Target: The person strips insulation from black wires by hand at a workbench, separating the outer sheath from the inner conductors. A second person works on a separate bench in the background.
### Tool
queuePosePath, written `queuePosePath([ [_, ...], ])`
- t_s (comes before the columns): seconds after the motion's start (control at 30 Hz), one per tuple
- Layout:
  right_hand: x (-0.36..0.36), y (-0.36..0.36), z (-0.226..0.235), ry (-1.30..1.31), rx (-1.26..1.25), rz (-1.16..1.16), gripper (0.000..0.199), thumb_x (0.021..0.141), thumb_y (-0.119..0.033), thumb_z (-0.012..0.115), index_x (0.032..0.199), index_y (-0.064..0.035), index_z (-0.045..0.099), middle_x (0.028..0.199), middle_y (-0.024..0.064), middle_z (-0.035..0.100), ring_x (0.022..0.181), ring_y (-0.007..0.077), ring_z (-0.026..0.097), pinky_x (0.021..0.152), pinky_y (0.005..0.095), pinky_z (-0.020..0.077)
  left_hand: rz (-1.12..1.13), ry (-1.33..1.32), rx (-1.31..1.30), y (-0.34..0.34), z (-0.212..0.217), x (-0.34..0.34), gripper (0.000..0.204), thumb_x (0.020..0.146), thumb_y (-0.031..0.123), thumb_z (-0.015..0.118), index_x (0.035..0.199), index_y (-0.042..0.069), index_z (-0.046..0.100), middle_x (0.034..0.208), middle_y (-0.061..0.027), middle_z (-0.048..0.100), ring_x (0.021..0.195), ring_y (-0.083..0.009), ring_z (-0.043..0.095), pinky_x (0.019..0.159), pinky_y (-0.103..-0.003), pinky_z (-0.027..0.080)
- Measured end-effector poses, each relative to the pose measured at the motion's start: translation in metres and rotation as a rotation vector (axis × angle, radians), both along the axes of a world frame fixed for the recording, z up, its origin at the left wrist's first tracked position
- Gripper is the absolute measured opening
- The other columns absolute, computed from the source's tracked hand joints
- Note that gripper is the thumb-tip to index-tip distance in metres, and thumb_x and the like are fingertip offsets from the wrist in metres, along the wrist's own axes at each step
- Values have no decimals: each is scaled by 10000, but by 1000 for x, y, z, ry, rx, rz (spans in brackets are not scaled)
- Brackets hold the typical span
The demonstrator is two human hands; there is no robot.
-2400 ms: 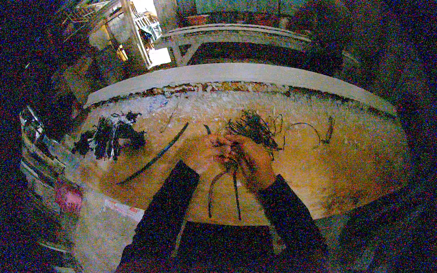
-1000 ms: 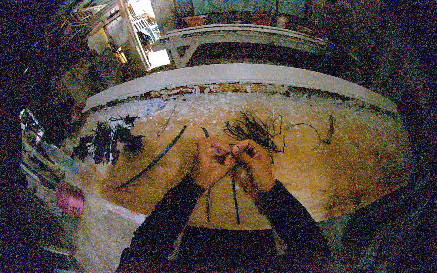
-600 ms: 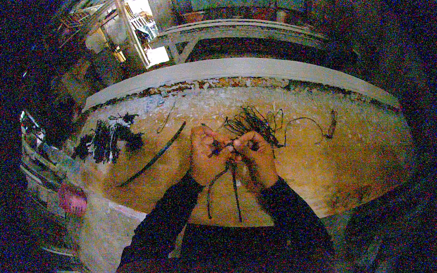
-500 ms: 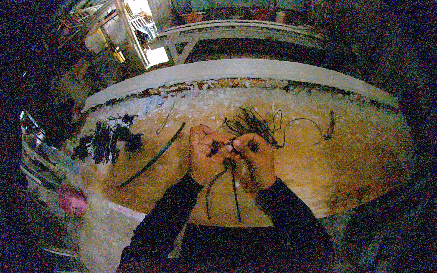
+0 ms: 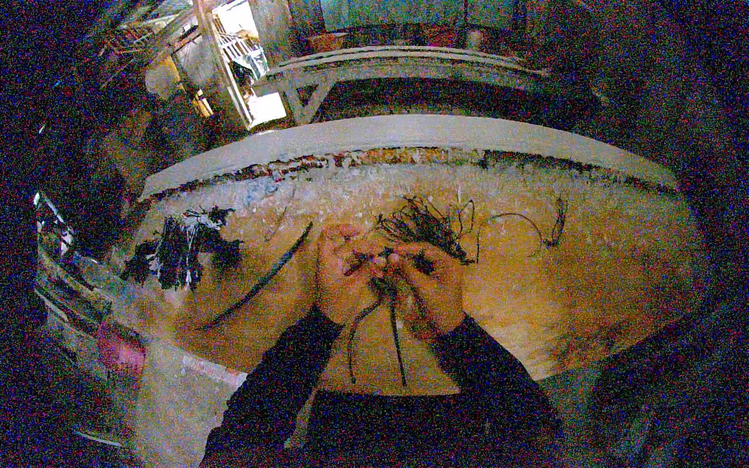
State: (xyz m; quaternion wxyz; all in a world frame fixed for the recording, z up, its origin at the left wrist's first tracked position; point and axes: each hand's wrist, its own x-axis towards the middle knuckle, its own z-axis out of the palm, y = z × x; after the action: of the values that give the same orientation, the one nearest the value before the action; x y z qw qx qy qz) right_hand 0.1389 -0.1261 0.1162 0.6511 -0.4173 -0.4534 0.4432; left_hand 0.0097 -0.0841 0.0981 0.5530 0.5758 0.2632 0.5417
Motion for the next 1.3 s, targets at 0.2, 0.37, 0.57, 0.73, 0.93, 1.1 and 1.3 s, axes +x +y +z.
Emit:
queuePosePath([
  [0.2,-1,2,-5,333,-138,118,66,790,-79,558,850,-57,541,735,2,562,644,105,540,596,226,447,49,46,87,-1,-5,5,432,729,-42,579,1059,49,317,857,-68,566,799,-147,559,698,-257,465],
  [0.37,3,3,-5,450,-213,179,53,808,-115,531,849,-83,517,724,-2,555,590,98,537,561,233,454,152,206,348,-4,-3,7,410,721,-68,567,1036,44,331,863,-69,554,810,-148,560,684,-252,475],
  [0.57,7,4,-1,528,-285,302,64,802,-120,541,853,-92,514,707,-10,542,565,84,528,541,224,446,24,71,29,-6,3,5,342,725,-71,548,984,41,354,848,-69,540,787,-137,547,650,-249,481],
  [0.73,-4,0,-3,195,-71,136,60,808,-100,534,847,-82,492,726,-2,512,617,90,508,541,220,429,23,131,105,2,0,4,272,723,-56,523,938,51,396,864,-59,527,736,-114,534,551,-243,483],
  [0.93,-3,4,-13,-257,263,-16,44,830,-83,494,840,-61,457,778,37,485,707,117,479,601,249,439,-219,-167,-432,4,-1,0,155,753,15,540,892,53,482,831,-37,546,703,-103,538,513,-223,472],
  [1.1,-2,9,-19,-341,308,-5,41,835,-73,468,854,-41,450,808,60,488,749,151,485,663,282,423,-188,-224,-469,6,-3,-3,75,774,59,561,840,51,527,803,-39,569,690,-109,554,513,-225,472],
  [1.3,-6,5,-22,-278,284,10,62,844,-103,457,861,-45,446,804,65,504,768,149,484,684,275,417,18,-80,-273,1,-4,0,89,768,71,588,826,36,531,782,-53,581,691,-114,571,529,-235,478],
])
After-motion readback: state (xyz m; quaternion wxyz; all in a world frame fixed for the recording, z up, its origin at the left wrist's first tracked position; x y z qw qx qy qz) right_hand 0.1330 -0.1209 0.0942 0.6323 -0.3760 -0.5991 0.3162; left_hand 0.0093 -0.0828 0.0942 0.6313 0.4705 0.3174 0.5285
